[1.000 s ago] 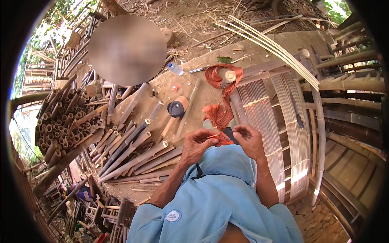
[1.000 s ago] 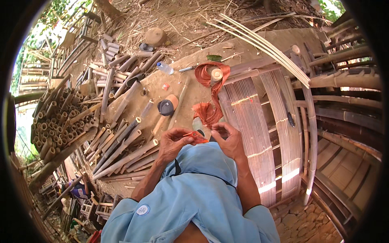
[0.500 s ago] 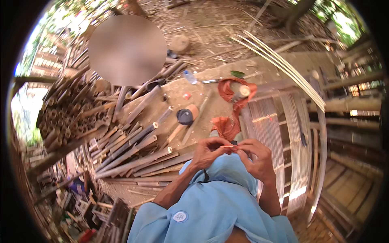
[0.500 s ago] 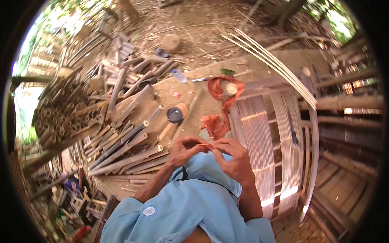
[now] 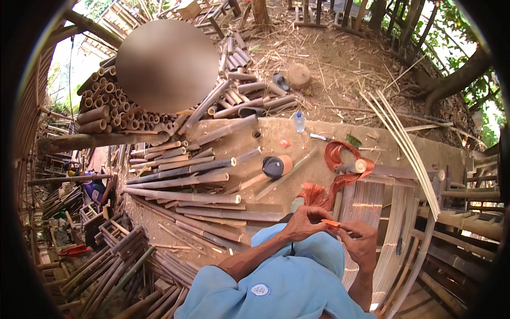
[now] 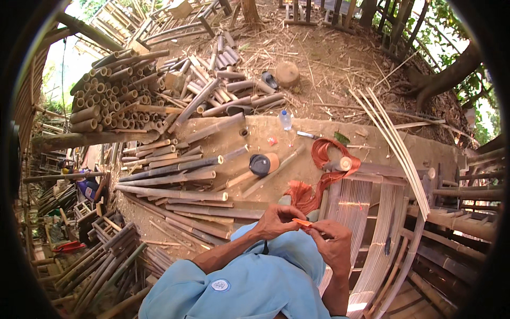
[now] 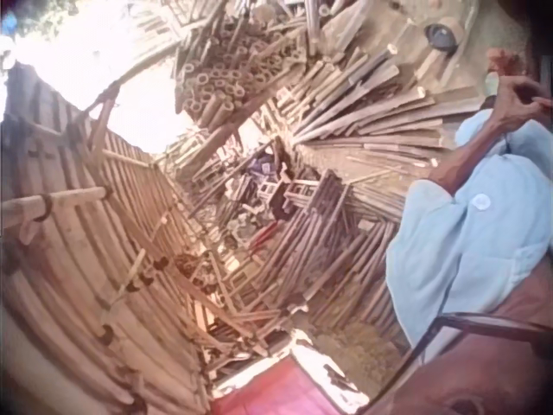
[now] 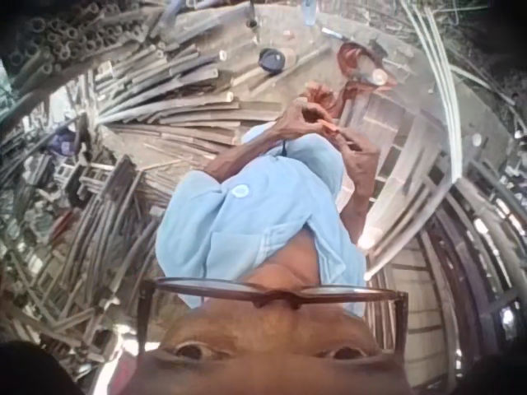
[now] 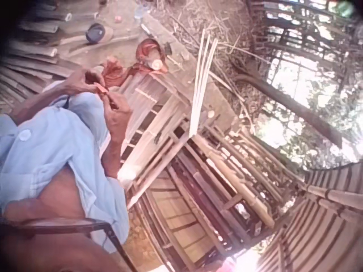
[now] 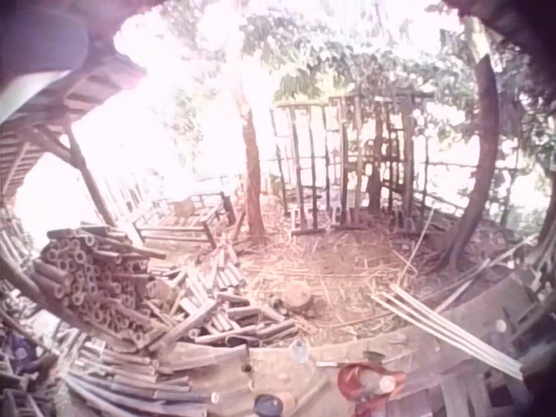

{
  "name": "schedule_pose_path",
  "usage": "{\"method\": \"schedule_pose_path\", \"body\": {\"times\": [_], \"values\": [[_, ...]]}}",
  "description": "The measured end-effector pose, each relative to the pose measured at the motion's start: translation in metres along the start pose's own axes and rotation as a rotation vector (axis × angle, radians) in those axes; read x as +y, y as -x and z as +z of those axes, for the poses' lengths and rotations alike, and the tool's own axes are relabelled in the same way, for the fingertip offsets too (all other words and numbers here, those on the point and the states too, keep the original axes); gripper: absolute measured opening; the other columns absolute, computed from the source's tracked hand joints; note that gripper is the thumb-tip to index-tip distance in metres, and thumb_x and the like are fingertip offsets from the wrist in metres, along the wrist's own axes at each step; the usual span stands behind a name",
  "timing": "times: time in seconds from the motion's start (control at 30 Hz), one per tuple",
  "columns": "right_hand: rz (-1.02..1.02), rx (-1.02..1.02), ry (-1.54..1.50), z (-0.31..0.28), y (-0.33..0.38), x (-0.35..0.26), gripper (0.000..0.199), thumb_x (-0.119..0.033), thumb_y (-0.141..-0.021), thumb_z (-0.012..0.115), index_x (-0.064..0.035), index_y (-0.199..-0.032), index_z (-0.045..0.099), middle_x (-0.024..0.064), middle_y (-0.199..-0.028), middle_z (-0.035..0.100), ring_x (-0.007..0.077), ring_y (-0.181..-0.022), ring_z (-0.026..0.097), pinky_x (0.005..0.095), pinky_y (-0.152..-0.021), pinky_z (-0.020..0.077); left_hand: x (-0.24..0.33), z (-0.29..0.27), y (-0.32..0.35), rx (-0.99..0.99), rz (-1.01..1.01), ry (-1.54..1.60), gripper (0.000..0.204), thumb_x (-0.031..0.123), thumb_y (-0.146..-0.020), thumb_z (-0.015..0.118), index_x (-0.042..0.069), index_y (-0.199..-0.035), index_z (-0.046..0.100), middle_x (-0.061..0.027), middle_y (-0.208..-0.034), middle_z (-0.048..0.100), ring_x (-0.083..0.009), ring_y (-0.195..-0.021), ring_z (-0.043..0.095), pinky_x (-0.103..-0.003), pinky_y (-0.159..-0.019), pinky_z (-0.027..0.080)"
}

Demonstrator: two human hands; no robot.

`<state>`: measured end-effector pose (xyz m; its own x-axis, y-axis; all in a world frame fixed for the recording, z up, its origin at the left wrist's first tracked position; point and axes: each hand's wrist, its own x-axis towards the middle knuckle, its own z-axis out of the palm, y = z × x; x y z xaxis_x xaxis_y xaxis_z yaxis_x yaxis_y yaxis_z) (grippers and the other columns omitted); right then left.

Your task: The person constructs a bamboo structure by hand, using copper wire to tie together thin bamboo strips that have been laid across larger bamboo supports.

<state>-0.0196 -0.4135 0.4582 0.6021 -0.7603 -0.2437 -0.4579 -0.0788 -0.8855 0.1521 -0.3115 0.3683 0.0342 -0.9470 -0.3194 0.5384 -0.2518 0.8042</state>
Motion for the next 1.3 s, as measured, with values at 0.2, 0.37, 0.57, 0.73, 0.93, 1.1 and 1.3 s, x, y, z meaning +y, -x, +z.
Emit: {"method": "schedule_pose_path", "body": {"times": [0.2,0.37,0.57,0.73,0.93,1.1,1.3], "values": [[-0.085,0.011,0.086,0.005,-0.002,0.015,0.013,-0.004,-0.081,0.078,-0.0008,-0.094,0.078,0.0134,-0.09,0.074,0.0218,-0.075,0.071,0.03,-0.063,0.0569,-0.005,-0.006,-0.003,0.034,0.035,-0.065,0.02,0.001,-0.09,0.07,-0.005,-0.109,0.071,-0.0115,-0.1,0.075,-0.0151,-0.091,0.071,-0.029,-0.083,0.058],[-0.048,0.044,0.08,0.006,0.004,0.014,0.015,-0.002,-0.082,0.076,-0.0006,-0.096,0.078,0.0127,-0.09,0.074,0.0175,-0.076,0.07,0.0275,-0.061,0.0562,-0.007,-0.007,-0.008,0.016,0.106,-0.131,0.017,0.001,-0.087,0.075,-0.002,-0.104,0.071,-0.0087,-0.095,0.074,-0.0145,-0.089,0.071,-0.028,-0.081,0.059],[-0.055,0.097,0.057,0.006,0.007,0.029,0.015,-0.001,-0.082,0.076,-0.0017,-0.097,0.079,0.0122,-0.088,0.074,0.017,-0.075,0.069,0.0268,-0.063,0.0548,-0.003,-0.002,-0.013,-0.037,0.077,-0.067,0.014,0.002,-0.088,0.074,-0.001,-0.101,0.07,-0.0071,-0.095,0.073,-0.0128,-0.087,0.07,-0.028,-0.078,0.058],[-0.058,0.15,0.078,0.008,0.009,0.022,0.013,-0.004,-0.082,0.079,0.0002,-0.094,0.078,0.0121,-0.089,0.073,0.0178,-0.071,0.07,0.0283,-0.064,0.0576,-0.009,-0.003,-0.018,-0.064,0.109,-0.111,0.014,0.004,-0.092,0.07,0.0,-0.105,0.068,-0.0071,-0.096,0.073,-0.0127,-0.09,0.069,-0.029,-0.081,0.058],[-0.06,0.197,0.026,0.011,0.015,0.017,0.013,-0.003,-0.081,0.079,0.0013,-0.093,0.077,0.0114,-0.087,0.073,0.0163,-0.071,0.07,0.0272,-0.063,0.057,-0.016,-0.005,-0.021,-0.144,0.074,-0.02,0.025,0.002,-0.092,0.068,-0.002,-0.116,0.062,-0.0094,-0.107,0.07,-0.0155,-0.098,0.069,-0.03,-0.087,0.058],[-0.027,0.251,0.031,0.011,0.021,0.012,0.012,-0.003,-0.081,0.08,0.0006,-0.092,0.077,0.0113,-0.087,0.072,0.0167,-0.071,0.07,0.0279,-0.063,0.0562,-0.022,0.001,-0.027,-0.198,0.111,0.03,0.031,0.001,-0.092,0.067,-0.002,-0.122,0.059,-0.0088,-0.107,0.069,-0.0153,-0.099,0.068,-0.031,-0.089,0.057],[-0.12,0.408,0.143,0.006,0.017,0.002,0.013,-0.002,-0.077,0.082,-0.0008,-0.089,0.076,0.0104,-0.086,0.072,0.0178,-0.075,0.07,0.0292,-0.067,0.0546,-0.003,0.004,-0.038,-0.181,0.16,-0.004,0.027,-0.004,-0.091,0.068,0.003,-0.117,0.062,-0.0072,-0.109,0.069,-0.0166,-0.104,0.068,-0.032,-0.093,0.054]]}}
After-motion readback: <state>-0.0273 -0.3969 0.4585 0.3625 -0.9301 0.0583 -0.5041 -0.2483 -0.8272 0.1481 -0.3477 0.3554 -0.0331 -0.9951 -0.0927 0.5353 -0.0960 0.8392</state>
